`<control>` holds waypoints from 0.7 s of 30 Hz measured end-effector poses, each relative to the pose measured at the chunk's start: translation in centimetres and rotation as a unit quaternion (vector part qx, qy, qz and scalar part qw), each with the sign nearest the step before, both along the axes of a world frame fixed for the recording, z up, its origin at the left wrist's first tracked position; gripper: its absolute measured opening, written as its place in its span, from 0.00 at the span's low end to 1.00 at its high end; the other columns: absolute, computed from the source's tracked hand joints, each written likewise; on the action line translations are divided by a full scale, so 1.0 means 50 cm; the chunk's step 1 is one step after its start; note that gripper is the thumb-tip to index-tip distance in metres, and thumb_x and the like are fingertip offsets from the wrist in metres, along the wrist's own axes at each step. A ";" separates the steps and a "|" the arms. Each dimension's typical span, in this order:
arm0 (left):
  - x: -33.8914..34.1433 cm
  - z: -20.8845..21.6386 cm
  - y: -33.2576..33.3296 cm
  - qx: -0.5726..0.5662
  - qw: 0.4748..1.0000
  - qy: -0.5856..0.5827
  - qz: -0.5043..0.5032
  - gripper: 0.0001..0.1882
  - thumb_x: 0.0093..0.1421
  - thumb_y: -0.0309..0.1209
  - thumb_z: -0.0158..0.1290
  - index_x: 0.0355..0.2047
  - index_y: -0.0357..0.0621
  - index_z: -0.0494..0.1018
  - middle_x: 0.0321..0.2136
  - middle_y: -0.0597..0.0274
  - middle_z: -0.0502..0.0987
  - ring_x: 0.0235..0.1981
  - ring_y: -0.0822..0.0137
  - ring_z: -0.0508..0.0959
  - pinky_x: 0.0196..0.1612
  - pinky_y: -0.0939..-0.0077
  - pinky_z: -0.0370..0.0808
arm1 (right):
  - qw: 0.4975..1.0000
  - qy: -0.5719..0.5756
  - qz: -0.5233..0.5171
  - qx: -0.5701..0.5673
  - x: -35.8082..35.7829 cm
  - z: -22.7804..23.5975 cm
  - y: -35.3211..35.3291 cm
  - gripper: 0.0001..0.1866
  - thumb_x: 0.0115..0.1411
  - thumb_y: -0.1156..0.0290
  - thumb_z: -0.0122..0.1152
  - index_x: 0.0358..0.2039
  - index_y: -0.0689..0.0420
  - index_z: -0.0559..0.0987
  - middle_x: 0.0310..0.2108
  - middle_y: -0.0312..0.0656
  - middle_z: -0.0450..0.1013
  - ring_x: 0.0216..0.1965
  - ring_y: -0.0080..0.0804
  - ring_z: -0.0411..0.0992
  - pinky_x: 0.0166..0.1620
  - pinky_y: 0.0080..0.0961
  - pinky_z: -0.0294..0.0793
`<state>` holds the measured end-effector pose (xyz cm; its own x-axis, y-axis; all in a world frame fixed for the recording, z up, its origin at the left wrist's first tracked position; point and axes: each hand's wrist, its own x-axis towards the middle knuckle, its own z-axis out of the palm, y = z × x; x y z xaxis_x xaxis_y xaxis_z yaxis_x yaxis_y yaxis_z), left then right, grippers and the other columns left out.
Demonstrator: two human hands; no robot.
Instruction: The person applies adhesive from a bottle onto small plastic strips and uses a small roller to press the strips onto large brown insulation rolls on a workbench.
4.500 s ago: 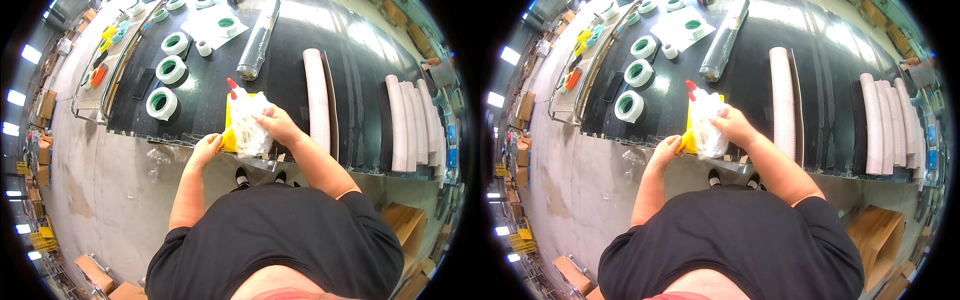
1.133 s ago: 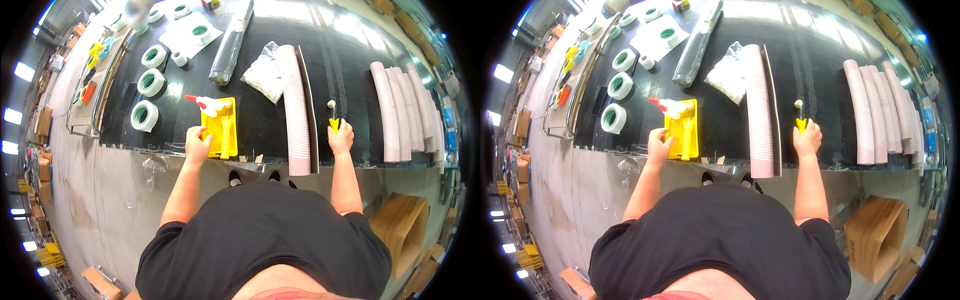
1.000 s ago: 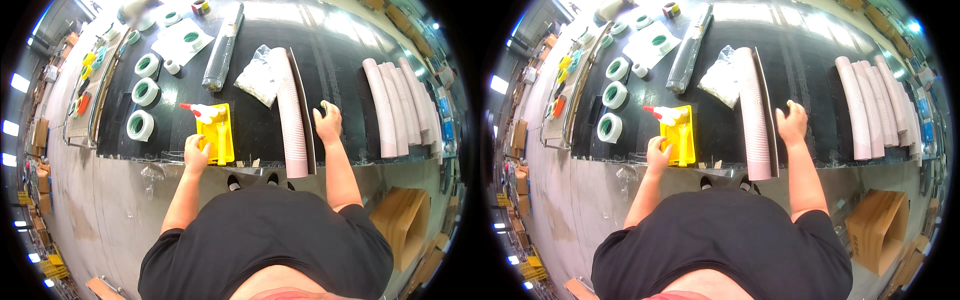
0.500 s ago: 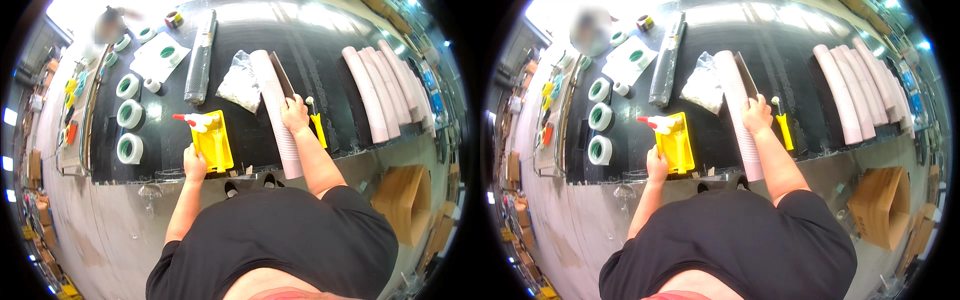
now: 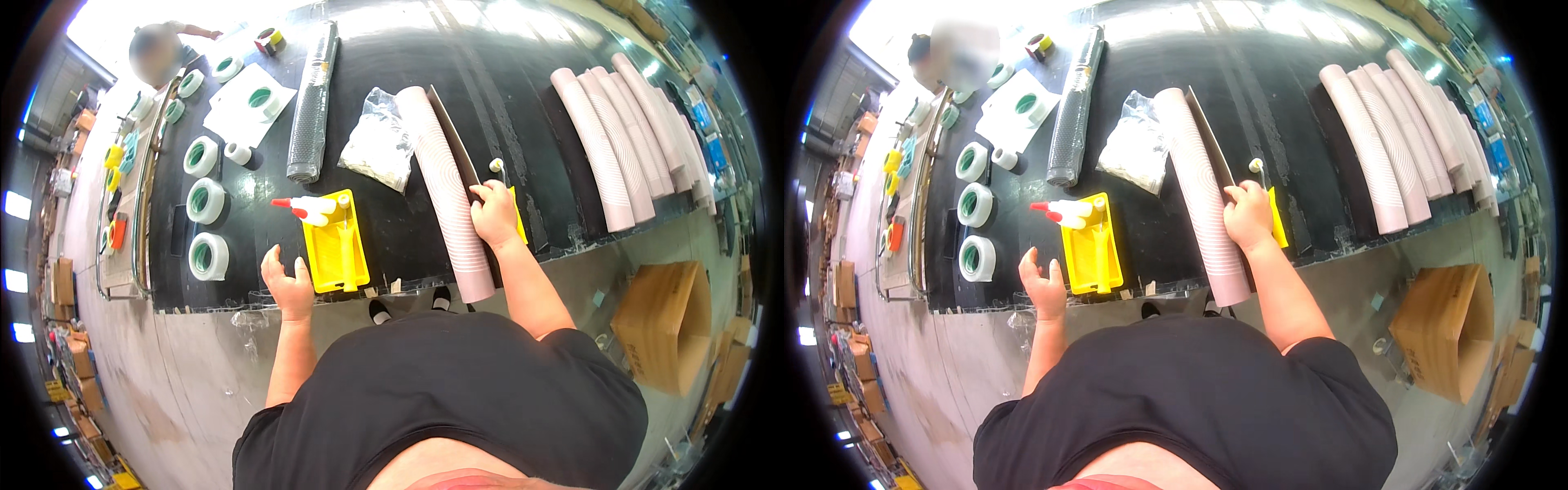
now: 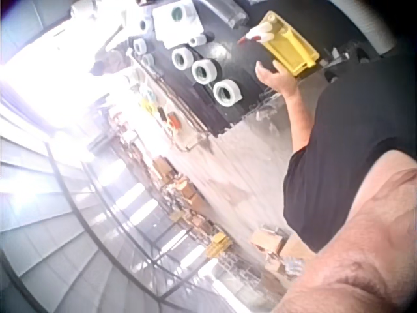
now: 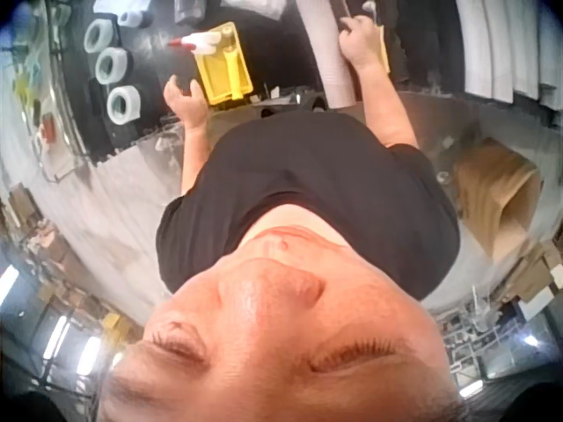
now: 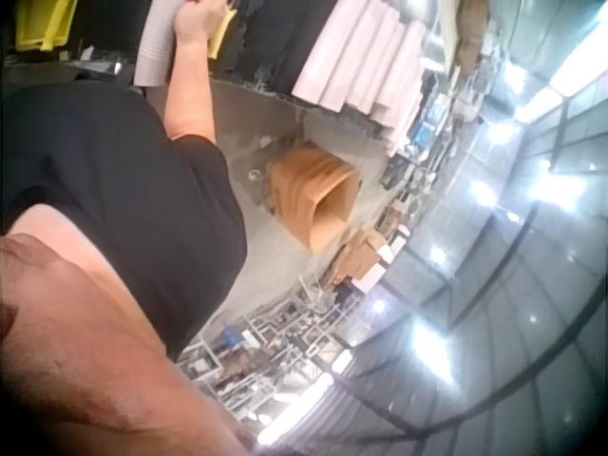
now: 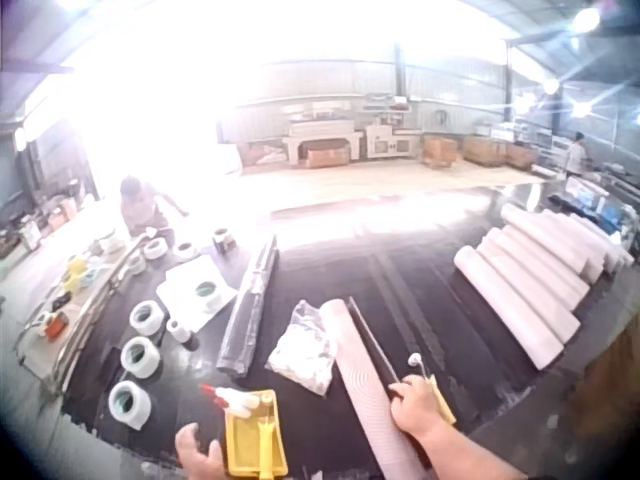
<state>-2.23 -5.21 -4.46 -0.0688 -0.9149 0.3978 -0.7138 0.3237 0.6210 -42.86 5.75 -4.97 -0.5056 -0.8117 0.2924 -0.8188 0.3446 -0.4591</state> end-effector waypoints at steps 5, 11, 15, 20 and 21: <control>-0.063 0.066 0.027 -0.091 0.990 -0.035 -0.100 0.21 0.54 0.23 0.57 0.50 0.35 0.72 0.48 0.47 0.73 0.53 0.47 0.71 0.58 0.58 0.67 | 0.972 0.031 0.138 -0.186 0.008 0.096 -0.141 0.13 0.52 0.73 0.63 0.40 0.55 0.82 0.42 0.46 0.77 0.48 0.46 0.73 0.54 0.40 0.70; -0.165 0.075 0.085 0.016 0.970 0.011 -0.243 0.23 0.54 0.24 0.59 0.51 0.38 0.71 0.49 0.47 0.74 0.52 0.47 0.72 0.57 0.60 0.69 | 0.925 -0.036 0.349 -0.146 0.006 0.153 -0.435 0.14 0.57 0.73 0.60 0.45 0.53 0.81 0.44 0.46 0.78 0.50 0.48 0.73 0.54 0.38 0.72; -0.279 0.078 0.063 0.094 0.927 0.009 -0.363 0.25 0.54 0.26 0.59 0.54 0.40 0.70 0.53 0.50 0.71 0.55 0.49 0.71 0.59 0.62 0.69 | 0.920 0.134 0.192 0.313 -0.005 0.163 -0.535 0.15 0.57 0.69 0.57 0.45 0.52 0.83 0.46 0.44 0.80 0.50 0.42 0.78 0.51 0.34 0.76; -0.413 0.050 -0.044 0.043 0.922 -0.225 -0.312 0.33 0.56 0.35 0.57 0.61 0.41 0.63 0.64 0.55 0.63 0.68 0.56 0.57 0.69 0.57 0.54 | 0.871 0.163 0.155 0.436 0.008 0.156 -0.568 0.14 0.58 0.65 0.58 0.43 0.50 0.85 0.45 0.43 0.80 0.49 0.42 0.78 0.51 0.32 0.77; -0.427 0.030 -0.063 0.065 0.910 -0.272 -0.307 0.34 0.57 0.36 0.57 0.63 0.42 0.62 0.65 0.57 0.62 0.70 0.58 0.55 0.70 0.55 0.51 | 0.854 0.176 0.198 0.449 -0.006 0.143 -0.574 0.13 0.59 0.65 0.58 0.42 0.50 0.85 0.45 0.44 0.80 0.48 0.41 0.78 0.50 0.32 0.77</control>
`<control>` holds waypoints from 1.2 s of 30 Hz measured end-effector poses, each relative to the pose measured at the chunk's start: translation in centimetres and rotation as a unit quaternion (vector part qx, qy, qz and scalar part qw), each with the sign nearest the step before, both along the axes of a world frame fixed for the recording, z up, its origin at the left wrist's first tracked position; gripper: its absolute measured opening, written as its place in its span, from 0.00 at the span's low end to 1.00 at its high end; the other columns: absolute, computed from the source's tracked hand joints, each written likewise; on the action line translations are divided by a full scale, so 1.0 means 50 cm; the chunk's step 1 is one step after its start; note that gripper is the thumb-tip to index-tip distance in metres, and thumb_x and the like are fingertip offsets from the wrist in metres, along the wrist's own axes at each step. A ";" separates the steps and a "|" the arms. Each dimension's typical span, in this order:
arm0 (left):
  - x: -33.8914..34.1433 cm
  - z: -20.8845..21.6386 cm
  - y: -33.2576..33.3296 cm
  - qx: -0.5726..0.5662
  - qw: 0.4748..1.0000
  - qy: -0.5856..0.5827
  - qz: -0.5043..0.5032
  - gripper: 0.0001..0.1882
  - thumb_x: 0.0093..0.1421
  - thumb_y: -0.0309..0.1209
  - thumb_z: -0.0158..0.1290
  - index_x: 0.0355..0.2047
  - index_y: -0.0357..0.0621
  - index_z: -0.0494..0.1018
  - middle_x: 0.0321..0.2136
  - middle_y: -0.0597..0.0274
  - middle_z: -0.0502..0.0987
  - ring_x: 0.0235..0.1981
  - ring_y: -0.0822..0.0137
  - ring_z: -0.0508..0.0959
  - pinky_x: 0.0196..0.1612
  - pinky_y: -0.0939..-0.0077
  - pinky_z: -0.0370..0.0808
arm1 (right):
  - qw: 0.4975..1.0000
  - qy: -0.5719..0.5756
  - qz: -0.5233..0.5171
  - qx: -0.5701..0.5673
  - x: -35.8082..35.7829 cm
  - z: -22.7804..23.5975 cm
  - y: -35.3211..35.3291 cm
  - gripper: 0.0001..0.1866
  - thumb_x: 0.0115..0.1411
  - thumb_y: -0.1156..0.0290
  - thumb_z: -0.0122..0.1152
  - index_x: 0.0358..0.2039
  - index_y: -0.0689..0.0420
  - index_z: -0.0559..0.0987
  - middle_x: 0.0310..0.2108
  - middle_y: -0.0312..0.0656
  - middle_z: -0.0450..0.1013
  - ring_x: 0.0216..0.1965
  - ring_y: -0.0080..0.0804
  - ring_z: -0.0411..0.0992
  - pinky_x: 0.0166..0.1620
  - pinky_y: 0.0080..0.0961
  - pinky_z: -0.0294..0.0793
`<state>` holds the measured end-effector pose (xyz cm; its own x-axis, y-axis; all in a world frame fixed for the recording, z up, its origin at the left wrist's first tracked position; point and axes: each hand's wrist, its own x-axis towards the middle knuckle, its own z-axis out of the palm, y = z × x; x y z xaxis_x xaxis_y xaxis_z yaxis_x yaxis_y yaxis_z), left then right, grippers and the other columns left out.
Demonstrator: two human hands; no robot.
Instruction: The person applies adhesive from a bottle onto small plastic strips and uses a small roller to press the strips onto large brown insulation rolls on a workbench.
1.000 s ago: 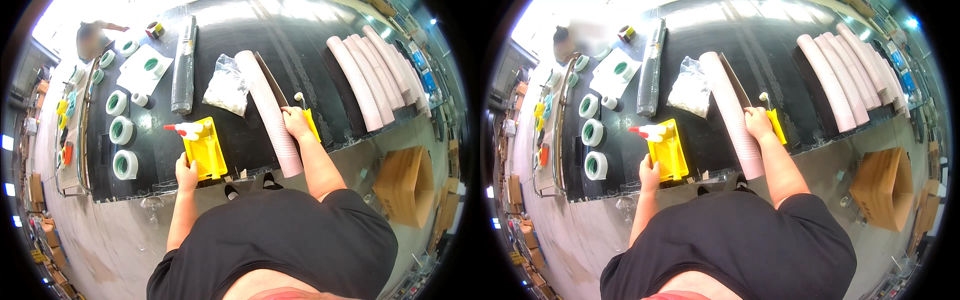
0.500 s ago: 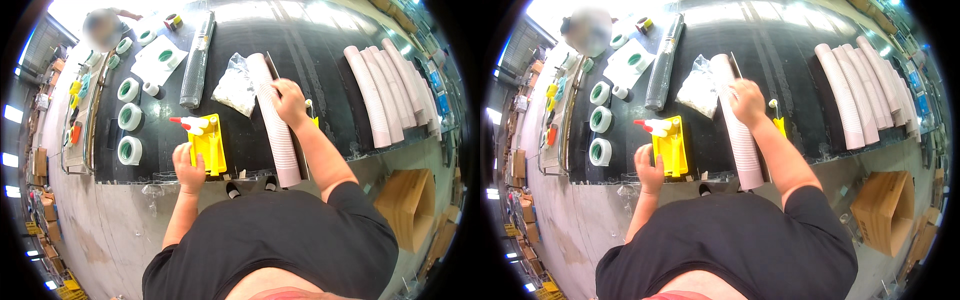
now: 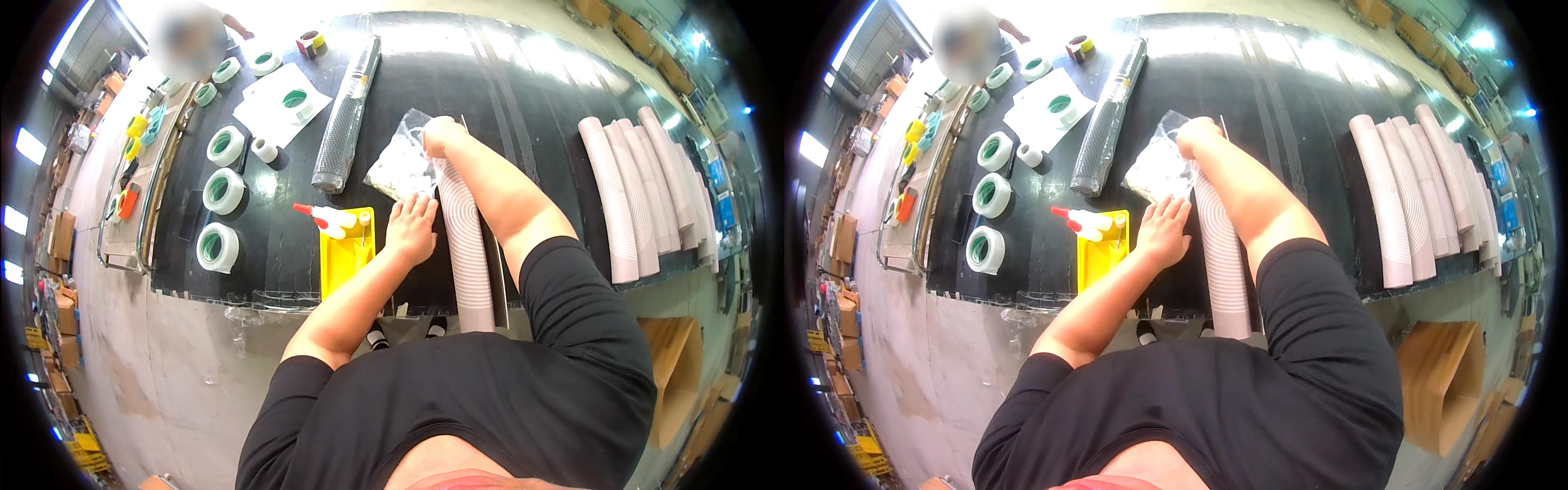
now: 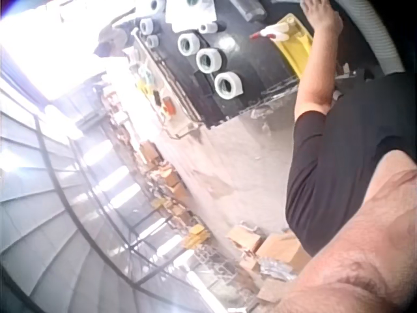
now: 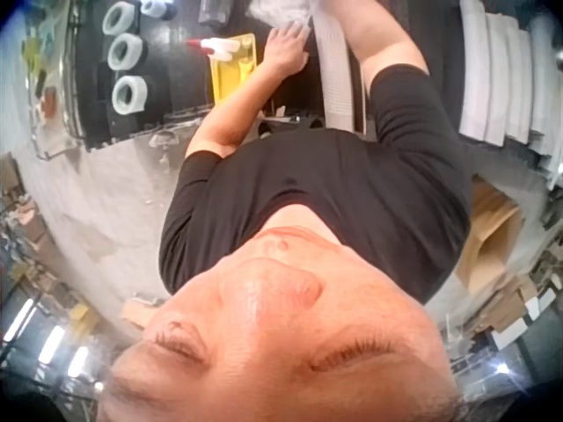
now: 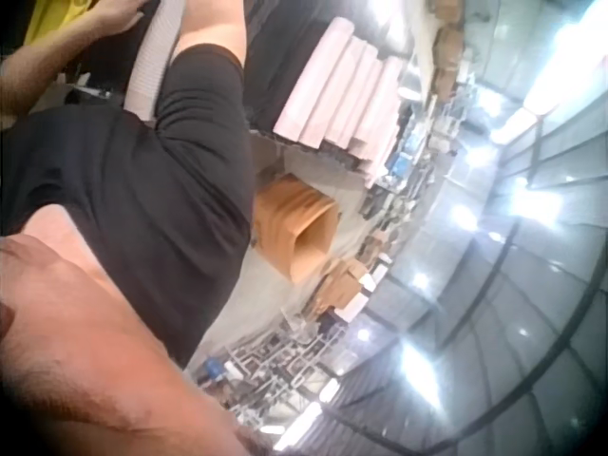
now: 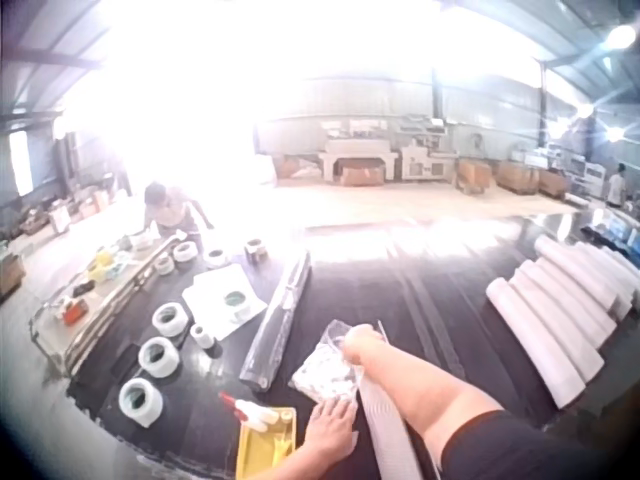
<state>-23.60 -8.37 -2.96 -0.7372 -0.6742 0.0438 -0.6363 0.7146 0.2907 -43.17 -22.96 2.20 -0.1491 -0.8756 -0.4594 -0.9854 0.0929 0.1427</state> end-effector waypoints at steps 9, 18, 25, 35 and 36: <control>0.016 -0.030 -0.024 -0.001 0.982 -0.186 0.035 0.34 0.60 0.39 0.54 0.65 0.44 0.60 0.67 0.61 0.58 0.72 0.61 0.49 0.71 0.49 0.44 | 0.991 0.092 0.093 -0.032 0.060 -0.001 0.018 0.15 0.51 0.55 0.66 0.37 0.47 0.87 0.40 0.39 0.82 0.43 0.36 0.80 0.47 0.32 0.76; 0.023 -0.033 -0.025 0.009 0.988 -0.147 0.047 0.34 0.59 0.40 0.56 0.65 0.47 0.62 0.67 0.62 0.58 0.72 0.62 0.50 0.70 0.46 0.47 | 0.992 0.084 0.066 -0.070 0.055 -0.061 -0.004 0.13 0.52 0.62 0.65 0.38 0.48 0.87 0.43 0.39 0.82 0.47 0.34 0.79 0.47 0.35 0.77; 0.040 -0.024 -0.024 0.032 0.989 -0.138 0.050 0.29 0.62 0.32 0.43 0.65 0.46 0.62 0.68 0.63 0.57 0.73 0.62 0.49 0.70 0.43 0.45 | 0.993 0.056 0.079 -0.063 0.034 -0.024 -0.005 0.11 0.55 0.65 0.59 0.36 0.48 0.87 0.40 0.39 0.82 0.44 0.37 0.80 0.43 0.35 0.79; 0.052 0.016 -0.036 0.164 0.957 0.192 0.139 0.34 0.56 0.37 0.61 0.61 0.39 0.65 0.58 0.48 0.70 0.62 0.53 0.67 0.64 0.55 0.63 | 0.730 -0.645 -0.127 -0.187 -0.023 0.008 0.113 0.16 0.60 0.71 0.64 0.48 0.62 0.81 0.30 0.32 0.78 0.29 0.18 0.71 0.37 0.19 0.71; 0.047 0.018 -0.033 0.139 0.919 0.327 0.172 0.33 0.55 0.34 0.64 0.58 0.35 0.67 0.51 0.46 0.74 0.54 0.56 0.74 0.57 0.62 0.71 | 0.728 -0.651 -0.126 -0.176 -0.015 0.020 0.145 0.18 0.59 0.73 0.65 0.50 0.63 0.79 0.30 0.32 0.77 0.30 0.18 0.71 0.37 0.18 0.71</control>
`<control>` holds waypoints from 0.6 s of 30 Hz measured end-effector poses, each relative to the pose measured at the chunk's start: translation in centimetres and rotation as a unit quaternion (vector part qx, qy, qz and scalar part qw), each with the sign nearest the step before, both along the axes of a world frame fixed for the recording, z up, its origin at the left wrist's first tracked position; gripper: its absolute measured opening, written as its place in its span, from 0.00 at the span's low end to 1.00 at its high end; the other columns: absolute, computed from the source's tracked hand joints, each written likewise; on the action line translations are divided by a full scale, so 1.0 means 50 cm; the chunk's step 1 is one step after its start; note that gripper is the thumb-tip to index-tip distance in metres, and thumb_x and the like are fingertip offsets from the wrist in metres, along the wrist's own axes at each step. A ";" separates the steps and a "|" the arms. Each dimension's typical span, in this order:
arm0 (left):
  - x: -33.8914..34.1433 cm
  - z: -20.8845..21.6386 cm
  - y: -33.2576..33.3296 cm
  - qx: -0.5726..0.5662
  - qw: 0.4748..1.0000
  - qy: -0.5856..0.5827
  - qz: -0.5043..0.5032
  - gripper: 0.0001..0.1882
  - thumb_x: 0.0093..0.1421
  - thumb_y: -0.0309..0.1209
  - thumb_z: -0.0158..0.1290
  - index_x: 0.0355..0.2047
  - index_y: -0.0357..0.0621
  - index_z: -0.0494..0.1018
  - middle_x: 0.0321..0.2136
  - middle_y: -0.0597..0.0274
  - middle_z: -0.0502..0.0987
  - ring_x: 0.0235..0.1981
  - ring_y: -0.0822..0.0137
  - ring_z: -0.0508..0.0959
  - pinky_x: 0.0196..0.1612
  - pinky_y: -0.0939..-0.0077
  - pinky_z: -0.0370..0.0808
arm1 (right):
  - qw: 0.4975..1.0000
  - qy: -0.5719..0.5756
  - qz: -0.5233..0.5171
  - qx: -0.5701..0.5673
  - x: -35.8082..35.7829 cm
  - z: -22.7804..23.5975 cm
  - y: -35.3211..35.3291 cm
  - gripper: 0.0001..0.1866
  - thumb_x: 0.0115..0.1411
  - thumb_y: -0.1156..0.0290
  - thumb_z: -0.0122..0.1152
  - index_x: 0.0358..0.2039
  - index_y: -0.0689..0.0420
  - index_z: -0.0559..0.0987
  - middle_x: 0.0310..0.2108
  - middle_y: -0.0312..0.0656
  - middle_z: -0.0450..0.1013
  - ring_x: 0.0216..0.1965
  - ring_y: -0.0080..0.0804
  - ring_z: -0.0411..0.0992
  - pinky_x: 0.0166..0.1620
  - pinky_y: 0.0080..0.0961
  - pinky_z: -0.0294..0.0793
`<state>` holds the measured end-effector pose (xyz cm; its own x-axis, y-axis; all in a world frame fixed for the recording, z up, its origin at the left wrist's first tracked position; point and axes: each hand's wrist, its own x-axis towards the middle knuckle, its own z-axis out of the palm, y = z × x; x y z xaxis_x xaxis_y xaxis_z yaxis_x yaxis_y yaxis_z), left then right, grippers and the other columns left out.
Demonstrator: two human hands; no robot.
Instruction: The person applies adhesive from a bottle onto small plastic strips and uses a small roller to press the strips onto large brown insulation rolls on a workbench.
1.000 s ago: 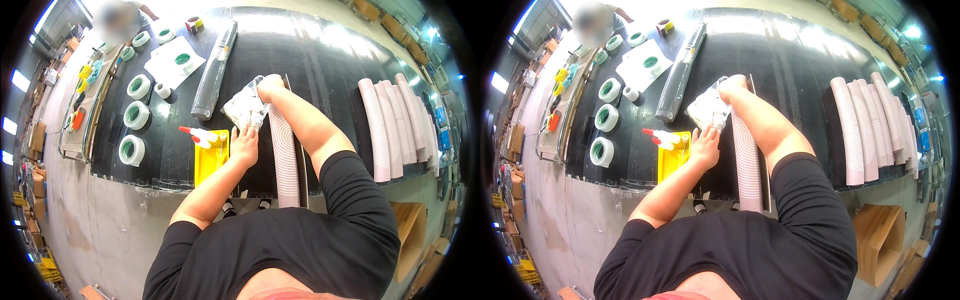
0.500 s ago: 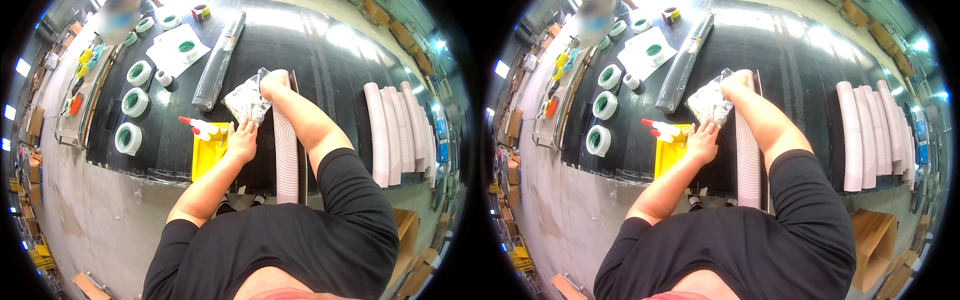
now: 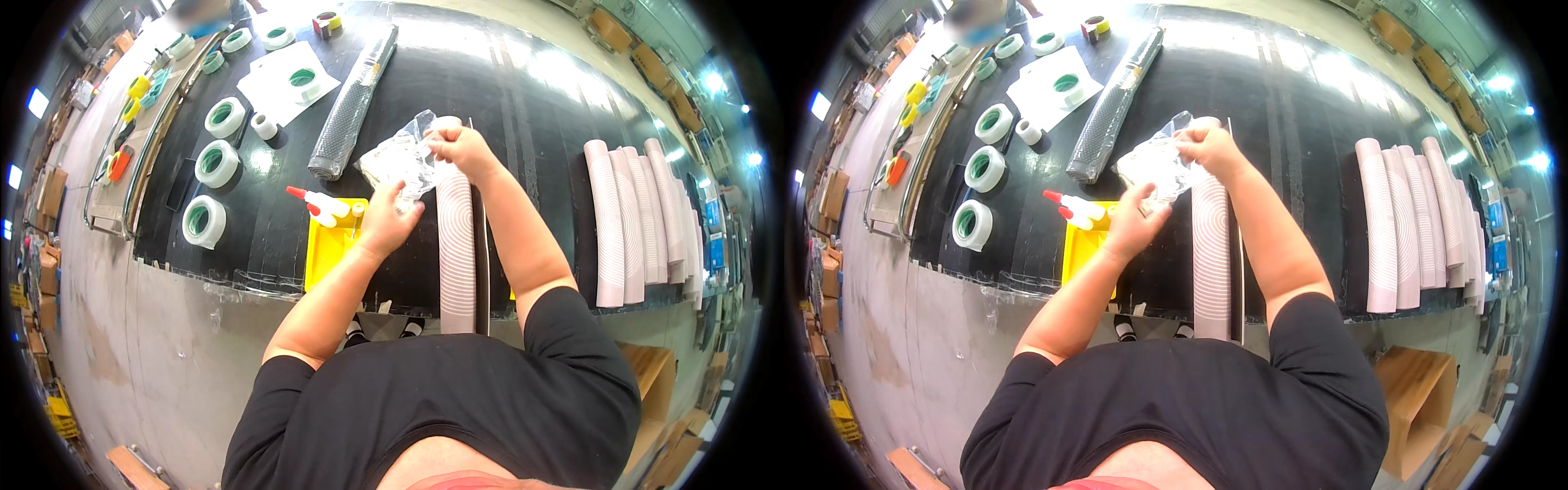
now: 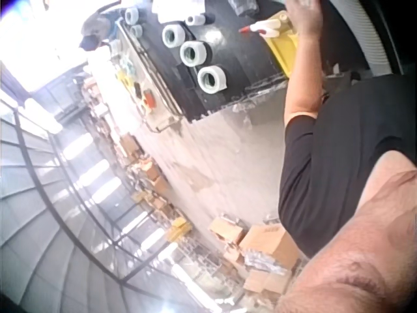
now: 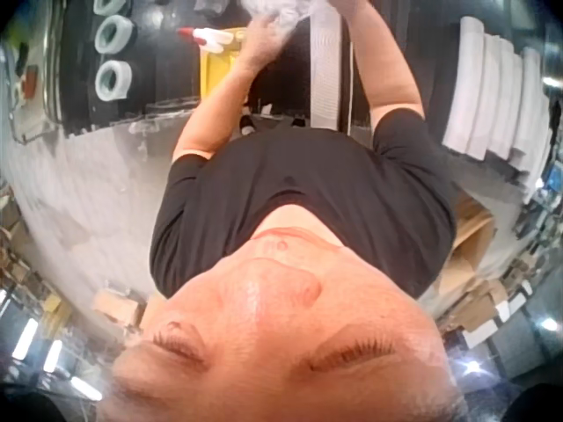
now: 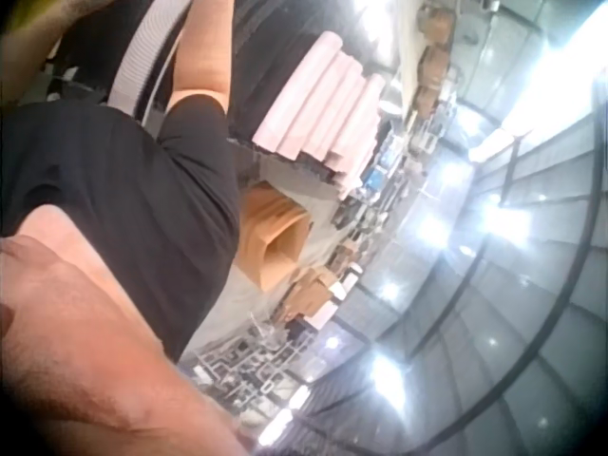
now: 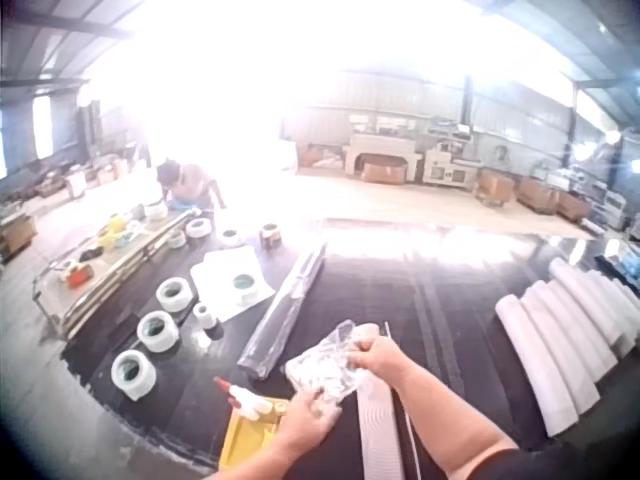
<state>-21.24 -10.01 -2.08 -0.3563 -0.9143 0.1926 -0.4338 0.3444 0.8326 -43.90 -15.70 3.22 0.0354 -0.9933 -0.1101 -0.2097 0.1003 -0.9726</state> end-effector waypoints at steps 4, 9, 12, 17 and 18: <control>-0.013 0.077 -0.011 0.295 0.890 0.342 -0.058 0.32 0.59 0.30 0.63 0.60 0.34 0.64 0.48 0.56 0.75 0.47 0.67 0.76 0.51 0.73 0.74 | 0.997 -0.028 0.073 -0.003 0.047 0.054 0.127 0.33 0.57 0.79 0.67 0.62 0.67 0.67 0.29 0.34 0.75 0.30 0.17 0.72 0.37 0.18 0.73; -0.026 0.128 0.021 0.453 0.854 0.241 -0.084 0.15 0.61 0.35 0.61 0.46 0.45 0.76 0.38 0.66 0.79 0.40 0.75 0.77 0.43 0.77 0.73 | 0.991 0.092 0.067 -0.072 0.055 0.087 0.234 0.37 0.53 0.77 0.68 0.63 0.64 0.66 0.24 0.38 0.72 0.28 0.22 0.70 0.35 0.22 0.72; -0.041 0.104 0.040 0.477 0.844 0.230 -0.084 0.08 0.61 0.34 0.60 0.39 0.48 0.78 0.35 0.68 0.80 0.38 0.75 0.77 0.42 0.76 0.73 | 0.988 0.123 0.049 -0.080 0.033 0.071 0.285 0.35 0.53 0.75 0.69 0.61 0.62 0.68 0.27 0.40 0.75 0.29 0.25 0.73 0.37 0.23 0.74; 0.013 0.037 0.099 0.472 0.849 0.228 -0.065 0.06 0.62 0.32 0.58 0.38 0.45 0.77 0.34 0.66 0.80 0.36 0.73 0.78 0.42 0.77 0.74 | 0.963 0.143 -0.205 -0.099 -0.044 0.013 0.394 0.20 0.58 0.76 0.65 0.52 0.61 0.77 0.34 0.38 0.77 0.35 0.22 0.74 0.43 0.20 0.74; 0.024 0.034 0.126 0.455 0.861 0.213 -0.083 0.07 0.63 0.32 0.57 0.37 0.43 0.77 0.34 0.65 0.80 0.35 0.75 0.77 0.41 0.81 0.73 | 0.932 0.201 -0.263 -0.147 -0.071 -0.038 0.420 0.18 0.56 0.73 0.65 0.47 0.61 0.79 0.32 0.41 0.78 0.32 0.30 0.75 0.40 0.25 0.75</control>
